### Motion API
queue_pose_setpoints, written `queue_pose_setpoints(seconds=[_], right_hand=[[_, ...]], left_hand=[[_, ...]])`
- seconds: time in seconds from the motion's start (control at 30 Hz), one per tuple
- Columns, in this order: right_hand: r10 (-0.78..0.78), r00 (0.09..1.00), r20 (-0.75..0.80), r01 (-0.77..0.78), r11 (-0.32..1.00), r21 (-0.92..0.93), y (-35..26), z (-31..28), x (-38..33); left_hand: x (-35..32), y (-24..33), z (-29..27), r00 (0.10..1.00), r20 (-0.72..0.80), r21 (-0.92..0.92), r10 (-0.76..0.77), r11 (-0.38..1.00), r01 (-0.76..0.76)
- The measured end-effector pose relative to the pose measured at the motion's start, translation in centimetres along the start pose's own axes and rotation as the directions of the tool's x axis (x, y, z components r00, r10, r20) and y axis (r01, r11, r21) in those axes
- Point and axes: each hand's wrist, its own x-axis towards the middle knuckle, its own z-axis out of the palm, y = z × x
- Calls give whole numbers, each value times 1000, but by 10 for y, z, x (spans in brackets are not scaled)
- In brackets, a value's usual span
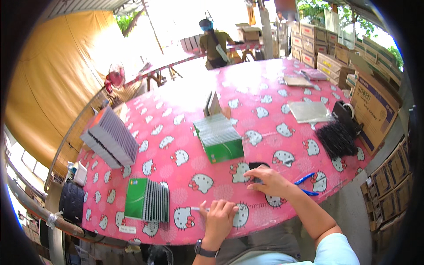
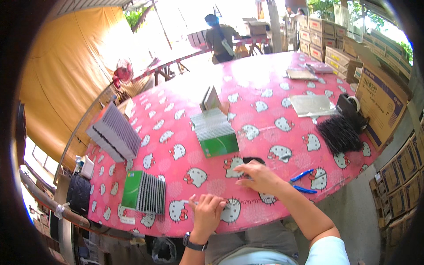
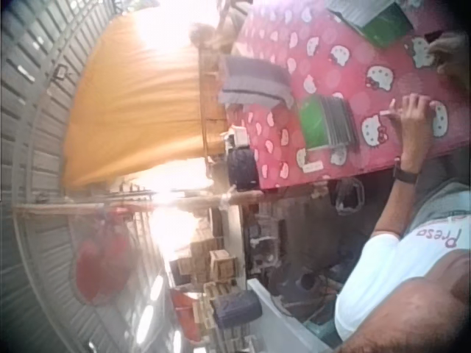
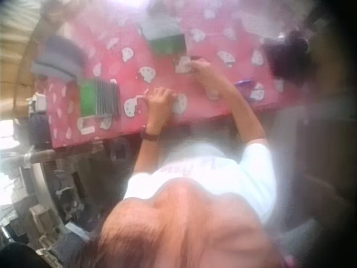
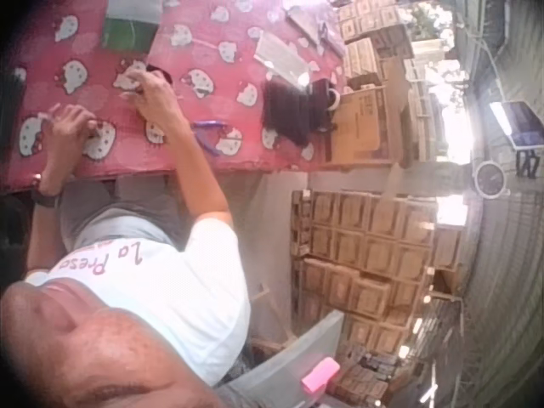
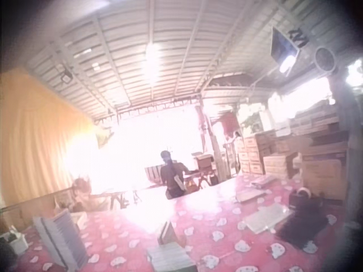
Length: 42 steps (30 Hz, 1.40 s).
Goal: The person inserts black spiral coils into the pre-punched holes of notebooks by hand, using pliers to trim and secure the ends of the wire.
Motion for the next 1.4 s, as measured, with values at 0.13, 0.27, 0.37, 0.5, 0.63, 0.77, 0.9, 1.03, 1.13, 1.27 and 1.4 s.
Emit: queue_pose_setpoints(seconds=[0.13, 0.27, 0.37, 0.5, 0.63, 0.77, 0.9, 1.03, 1.13, 1.27, 1.4], right_hand=[[51, 998, 37, -32, 915, -403, 52, -16, -2], [142, 984, 111, -85, 909, -409, 58, -17, -7], [63, 997, 39, -42, 917, -397, 57, -8, -2], [-31, 998, -55, 5, 912, -410, 65, 4, -5], [-71, 997, 17, 69, 992, 103, 52, 1, -5], [-165, 957, 237, 22, 861, 509, 5, 16, -6], [-149, 968, 200, 19, 844, 536, 7, 18, -2], [-125, 939, 321, -25, 905, 424, -2, 24, 5], [-66, 948, 310, -63, 919, 388, 1, 25, 6], [-102, 954, 280, 0, 940, 342, -7, 27, 2], [-219, 937, 273, -5, 772, 635, -7, 25, 6]], left_hand=[[-3, 1, -1, 993, -105, -82, 44, 995, -53], [-3, -9, -3, 998, 44, -11, 35, 999, -34], [-3, -8, -3, 996, -80, -81, 45, 995, -52], [-3, -14, -4, 992, -111, -54, 60, 996, -66], [-5, -28, -13, 990, -138, -38, 0, 999, -6], [-9, -38, -5, 993, -118, -59, -1, 998, -6], [-8, -36, -6, 989, -146, -75, 15, 997, -26], [-13, -36, -6, 988, -156, -99, 18, 994, -34], [-18, -35, -6, 984, -174, -70, 25, 997, -38], [-14, -28, -9, 986, -162, -139, -36, 990, 13], [-20, -31, -11, 981, -171, -213, -94, 975, 56]])
